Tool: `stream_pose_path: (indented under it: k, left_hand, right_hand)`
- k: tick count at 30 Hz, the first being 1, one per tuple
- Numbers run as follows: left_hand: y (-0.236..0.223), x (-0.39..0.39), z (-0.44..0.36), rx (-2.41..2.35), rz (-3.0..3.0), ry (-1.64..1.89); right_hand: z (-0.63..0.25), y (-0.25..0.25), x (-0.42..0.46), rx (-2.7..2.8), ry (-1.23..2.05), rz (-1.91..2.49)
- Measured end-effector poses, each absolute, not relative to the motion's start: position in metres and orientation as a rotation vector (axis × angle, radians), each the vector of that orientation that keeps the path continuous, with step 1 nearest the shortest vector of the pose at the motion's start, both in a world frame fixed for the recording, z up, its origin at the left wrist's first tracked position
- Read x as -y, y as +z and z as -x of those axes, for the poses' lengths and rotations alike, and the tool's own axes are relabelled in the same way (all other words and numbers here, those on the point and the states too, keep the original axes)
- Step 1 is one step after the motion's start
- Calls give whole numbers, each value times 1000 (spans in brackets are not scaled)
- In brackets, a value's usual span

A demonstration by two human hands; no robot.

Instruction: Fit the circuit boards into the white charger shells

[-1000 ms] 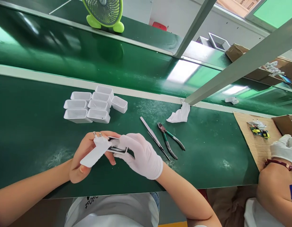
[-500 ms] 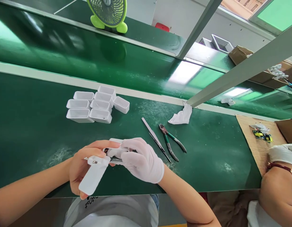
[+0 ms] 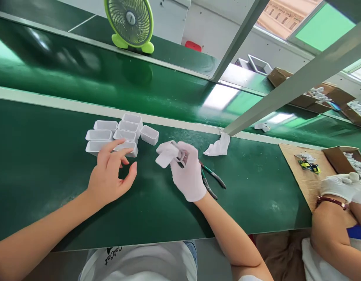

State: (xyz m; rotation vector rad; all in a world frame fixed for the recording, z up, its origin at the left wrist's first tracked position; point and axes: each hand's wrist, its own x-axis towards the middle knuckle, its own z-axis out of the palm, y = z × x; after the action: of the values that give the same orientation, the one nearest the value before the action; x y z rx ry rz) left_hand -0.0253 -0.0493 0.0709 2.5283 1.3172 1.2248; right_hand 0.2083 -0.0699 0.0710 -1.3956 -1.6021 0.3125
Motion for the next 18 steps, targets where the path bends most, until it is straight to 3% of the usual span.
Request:
stream_pose_path:
  k: [5,10,15,18]
  left_hand:
    - [74,37,30,-1645,-2666,910]
    - [68,34,33,-1666,-2656,865]
    - [75,32,33,-1595,-2568,959]
    - [105,37,42,-1370,-2404,1246]
  right_hand:
    - [-249,88,-29,1561,260,1609]
    - [-263,81,-108,1402,327,1820]
    - [-250,86,-90,1443,326,1772]
    - [-258,111,-49,1546,226,1611]
